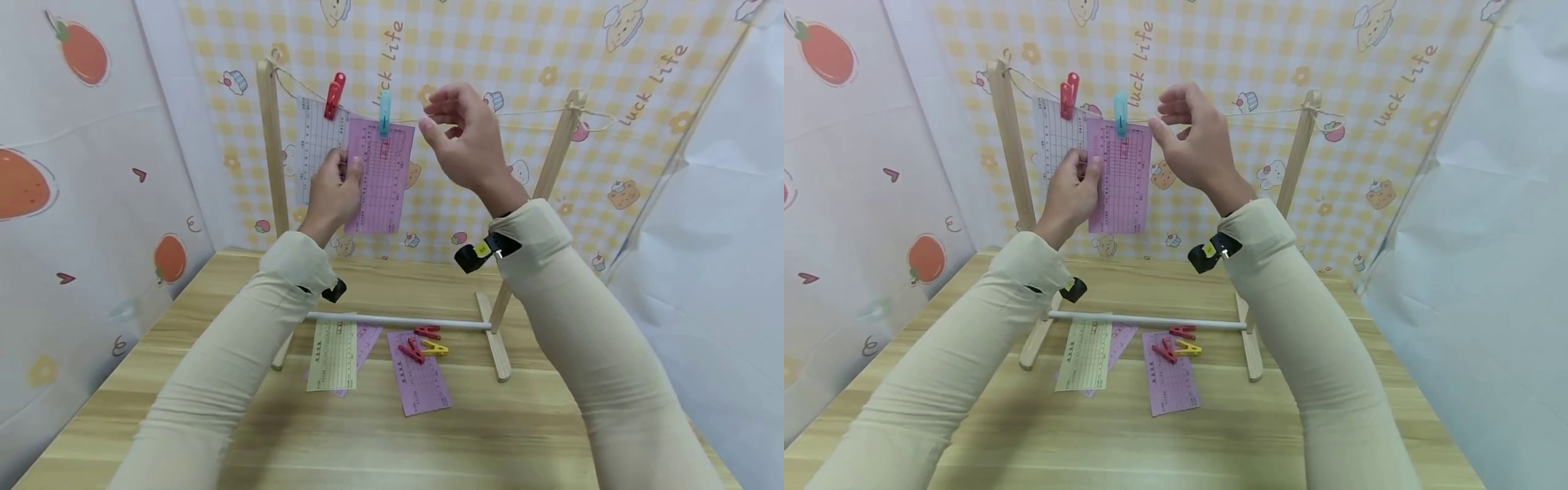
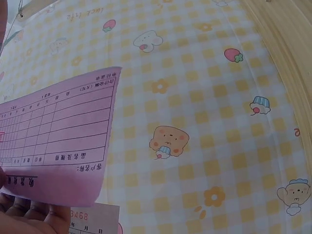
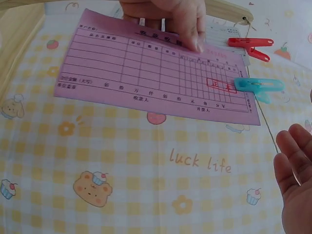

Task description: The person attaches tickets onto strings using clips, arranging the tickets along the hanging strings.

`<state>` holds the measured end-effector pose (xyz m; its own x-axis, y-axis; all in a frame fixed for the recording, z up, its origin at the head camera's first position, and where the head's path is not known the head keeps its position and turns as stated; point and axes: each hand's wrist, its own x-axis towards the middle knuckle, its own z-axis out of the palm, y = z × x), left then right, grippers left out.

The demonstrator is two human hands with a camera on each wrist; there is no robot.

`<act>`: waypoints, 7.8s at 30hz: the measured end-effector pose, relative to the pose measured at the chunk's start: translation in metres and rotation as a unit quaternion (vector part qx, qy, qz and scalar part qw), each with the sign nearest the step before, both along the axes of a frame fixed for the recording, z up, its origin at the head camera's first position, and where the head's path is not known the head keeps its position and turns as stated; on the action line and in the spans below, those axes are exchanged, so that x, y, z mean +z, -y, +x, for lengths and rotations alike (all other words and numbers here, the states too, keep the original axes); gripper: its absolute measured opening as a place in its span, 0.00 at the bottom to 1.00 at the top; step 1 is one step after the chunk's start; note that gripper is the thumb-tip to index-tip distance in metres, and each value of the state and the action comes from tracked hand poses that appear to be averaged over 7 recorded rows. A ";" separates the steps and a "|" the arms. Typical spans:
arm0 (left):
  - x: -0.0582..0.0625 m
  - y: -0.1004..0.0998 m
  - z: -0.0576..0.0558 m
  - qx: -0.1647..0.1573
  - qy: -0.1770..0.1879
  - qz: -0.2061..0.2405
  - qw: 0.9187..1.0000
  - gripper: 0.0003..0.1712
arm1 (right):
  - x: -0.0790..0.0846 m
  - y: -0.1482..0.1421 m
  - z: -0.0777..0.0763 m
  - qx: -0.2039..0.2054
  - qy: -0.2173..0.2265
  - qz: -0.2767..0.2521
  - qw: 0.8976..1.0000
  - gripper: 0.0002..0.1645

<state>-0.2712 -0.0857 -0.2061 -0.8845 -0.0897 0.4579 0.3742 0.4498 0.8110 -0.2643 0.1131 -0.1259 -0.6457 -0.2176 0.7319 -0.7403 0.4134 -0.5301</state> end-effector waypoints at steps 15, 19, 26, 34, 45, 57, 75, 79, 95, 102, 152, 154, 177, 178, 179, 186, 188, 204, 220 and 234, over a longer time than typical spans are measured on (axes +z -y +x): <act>-0.018 0.013 0.010 -0.031 0.014 0.016 0.999 0.21 | -0.032 -0.026 0.001 0.038 0.045 -0.023 0.998 0.14; -0.026 0.018 0.011 -0.031 0.016 0.016 0.999 0.21 | -0.044 -0.031 -0.001 0.055 0.060 -0.029 0.996 0.15; -0.038 0.027 0.013 -0.046 0.034 0.051 0.997 0.24 | -0.066 -0.039 -0.003 0.079 0.075 -0.035 0.993 0.19; -0.058 0.035 0.013 -0.065 0.045 0.073 0.994 0.24 | -0.090 -0.047 -0.002 0.118 0.127 -0.055 0.983 0.24; -0.094 0.042 0.022 -0.074 0.069 0.069 0.992 0.26 | -0.130 -0.055 -0.006 0.129 0.211 -0.114 0.962 0.24; -0.126 0.049 0.023 -0.084 0.081 0.060 0.991 0.29 | -0.173 -0.067 -0.006 0.134 0.271 -0.126 0.945 0.25; -0.179 0.062 0.036 -0.076 0.151 0.023 0.985 0.22 | -0.234 -0.079 0.003 0.071 0.288 -0.050 0.954 0.20; -0.187 0.064 0.040 -0.075 0.159 0.013 0.984 0.22 | -0.244 -0.081 0.004 0.062 0.291 -0.033 0.954 0.20; -0.205 0.068 0.048 -0.078 0.211 -0.016 0.974 0.21 | -0.276 -0.078 0.021 0.062 0.344 -0.003 0.937 0.19; -0.211 0.070 0.053 -0.072 0.244 -0.026 0.967 0.21 | -0.300 -0.079 0.019 0.044 0.327 0.006 0.944 0.18; -0.201 0.037 0.052 0.011 0.369 -0.306 0.878 0.42 | -0.321 -0.085 0.022 0.038 0.374 0.168 0.911 0.21; -0.204 0.039 0.051 0.014 0.366 -0.309 0.878 0.43 | -0.321 -0.085 0.022 0.048 0.375 0.171 0.910 0.21; -0.210 0.057 0.047 -0.039 0.340 -0.254 0.905 0.31 | -0.322 -0.086 0.022 0.051 0.375 0.188 0.906 0.14; -0.210 0.057 0.047 -0.039 0.339 -0.254 0.905 0.30 | -0.321 -0.086 0.022 0.051 0.375 0.188 0.906 0.14; -0.210 0.057 0.046 -0.040 0.335 -0.253 0.907 0.29 | -0.320 -0.087 0.021 0.052 0.374 0.189 0.906 0.14; -0.206 0.059 0.046 -0.047 0.322 -0.246 0.913 0.29 | -0.319 -0.089 0.021 0.059 0.372 0.192 0.906 0.12; -0.204 0.059 0.047 -0.047 0.319 -0.246 0.914 0.30 | -0.319 -0.089 0.021 0.060 0.374 0.191 0.906 0.11; -0.192 0.058 0.050 -0.077 0.305 -0.249 0.916 0.13 | -0.315 -0.092 0.020 0.076 0.419 0.150 0.892 0.06; -0.177 0.047 0.047 -0.099 0.299 -0.238 0.919 0.15 | -0.309 -0.095 0.018 0.066 0.409 0.151 0.897 0.04; -0.164 0.033 0.049 -0.115 0.273 -0.257 0.920 0.10 | -0.299 -0.095 0.019 0.078 0.409 0.143 0.898 0.07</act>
<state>-0.2227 -0.1188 -0.3700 -0.9637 0.2323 -0.1314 0.1065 0.7863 0.6086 -0.2453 0.2084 -0.4252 -0.8873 -0.4552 -0.0734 -0.2120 0.5443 -0.8117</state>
